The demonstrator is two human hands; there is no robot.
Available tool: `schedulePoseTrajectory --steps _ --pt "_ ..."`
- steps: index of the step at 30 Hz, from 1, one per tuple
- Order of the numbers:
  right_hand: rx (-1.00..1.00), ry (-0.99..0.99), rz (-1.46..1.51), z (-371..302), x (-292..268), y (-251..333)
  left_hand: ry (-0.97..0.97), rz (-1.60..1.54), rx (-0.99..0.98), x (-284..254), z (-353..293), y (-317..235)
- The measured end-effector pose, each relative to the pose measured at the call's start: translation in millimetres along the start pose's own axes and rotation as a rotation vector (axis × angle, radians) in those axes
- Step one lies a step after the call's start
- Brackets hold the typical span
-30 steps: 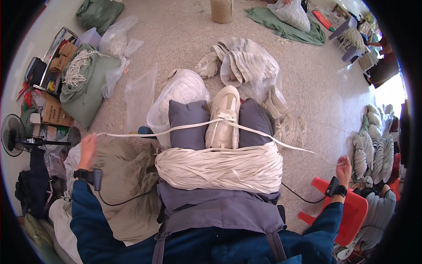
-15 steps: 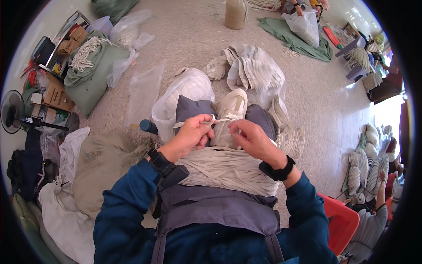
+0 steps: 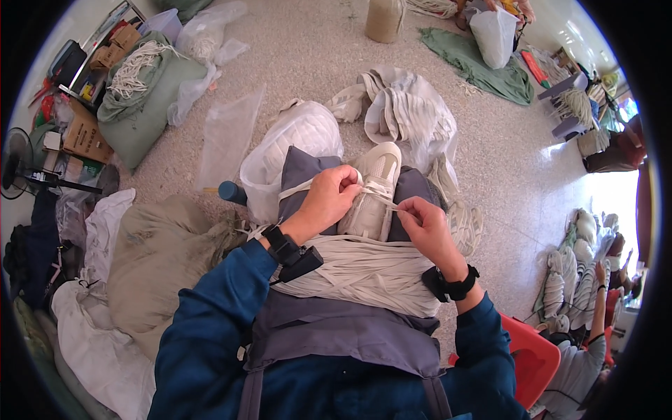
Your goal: Lacing a shoe upper with white cords in a workshop.
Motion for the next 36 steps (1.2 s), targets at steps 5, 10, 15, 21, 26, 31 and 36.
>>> schedulePoseTrajectory --steps 5,10,15,21,26,31,36 --pt "-0.241 -0.172 -0.328 -3 -7 9 0.044 0.097 -0.046 1 -1 -2" --pt "-0.264 -0.207 -0.411 -1 -9 9 -0.046 0.448 0.405 7 -6 -21" --pt "-0.314 -0.197 -0.516 2 -6 7 -0.014 0.687 0.336 16 -9 -31" --pt "-0.316 -0.167 -0.591 6 -3 4 0.119 0.947 0.264 26 -23 -41" --pt "-0.280 -0.137 -0.587 10 -3 -4 0.128 1.082 0.149 26 -15 -51" --pt "-0.334 -0.158 -0.617 13 -2 -4 0.240 0.766 0.187 50 -37 -65" --pt "-0.345 -0.145 -0.614 18 -1 -5 0.126 -0.153 -0.210 75 -50 -3"
Point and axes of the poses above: each hand's wrist, its own z-axis towards the middle knuckle, its own x-axis out of the palm, y = z × x, the point moved 5 cm from there along z, towards the middle knuckle, and after that the axes turned 3 degrees about -z, right-handed, at the moved point
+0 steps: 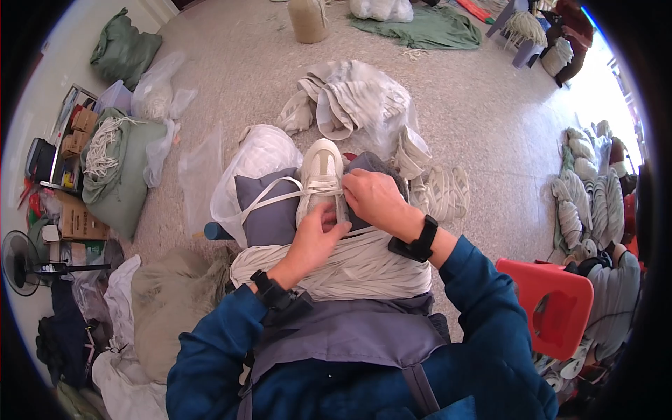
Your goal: Lacing a shoe upper with white cords in a workshop.
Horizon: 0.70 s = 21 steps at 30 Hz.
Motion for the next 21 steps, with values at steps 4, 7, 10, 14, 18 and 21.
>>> schedulePoseTrajectory --steps 4,7,10,14,18,21 --pt "-0.033 -0.013 0.014 -3 -1 1 0.023 0.154 -0.004 -3 13 14" --pt "-0.036 -0.010 0.053 -6 -5 0 0.013 0.092 -0.015 -6 12 12" --pt "-0.048 -0.021 0.117 -6 -10 2 0.094 -0.031 -0.058 -12 6 4" --pt "-0.078 -0.005 0.108 -1 -11 6 0.133 -0.077 -0.054 -12 5 -5" --pt "-0.104 0.057 0.020 -5 -3 14 0.109 -0.075 -0.010 -12 1 -10" --pt "-0.024 -0.073 0.069 -8 10 4 0.117 -0.073 -0.061 -14 0 -10"
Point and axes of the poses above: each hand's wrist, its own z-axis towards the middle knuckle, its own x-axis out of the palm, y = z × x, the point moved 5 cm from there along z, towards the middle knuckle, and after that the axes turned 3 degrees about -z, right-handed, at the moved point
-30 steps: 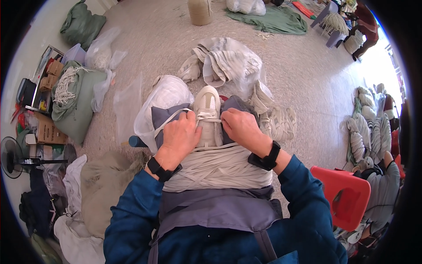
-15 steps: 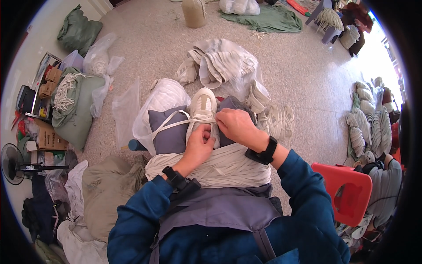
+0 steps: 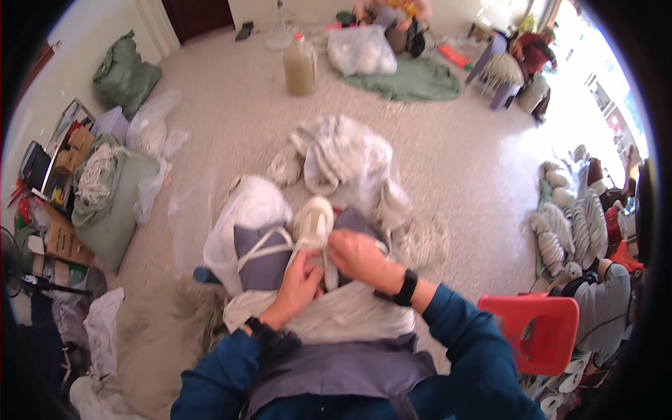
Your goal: Lacing a shoe upper with white cords in a workshop.
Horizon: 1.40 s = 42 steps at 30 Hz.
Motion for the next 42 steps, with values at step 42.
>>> schedulePoseTrajectory --steps 42 --pt "-0.188 0.013 -0.039 18 -21 35 -0.083 0.337 0.184 -99 -55 -57"
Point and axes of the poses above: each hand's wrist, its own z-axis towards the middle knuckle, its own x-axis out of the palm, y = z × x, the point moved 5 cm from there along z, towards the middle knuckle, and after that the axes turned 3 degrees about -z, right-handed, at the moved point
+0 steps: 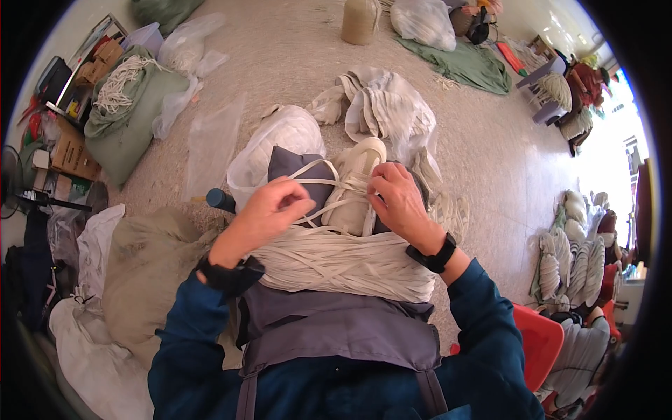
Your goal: Lacing a shoe upper with white cords in a workshop.
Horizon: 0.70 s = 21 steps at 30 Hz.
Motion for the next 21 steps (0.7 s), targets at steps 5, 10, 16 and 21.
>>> schedulePoseTrajectory --steps 5,10,16,21 --pt "0.171 0.181 0.171 1 0 14 -0.103 0.438 0.445 41 20 -8" --pt "0.378 0.292 0.412 -18 9 5 -0.070 0.618 0.507 66 37 -1" --pt "0.320 0.243 0.204 -18 9 6 -0.064 0.785 0.623 73 45 -3" --pt "0.144 0.126 -0.077 -22 8 2 -0.139 0.834 0.502 26 9 2"
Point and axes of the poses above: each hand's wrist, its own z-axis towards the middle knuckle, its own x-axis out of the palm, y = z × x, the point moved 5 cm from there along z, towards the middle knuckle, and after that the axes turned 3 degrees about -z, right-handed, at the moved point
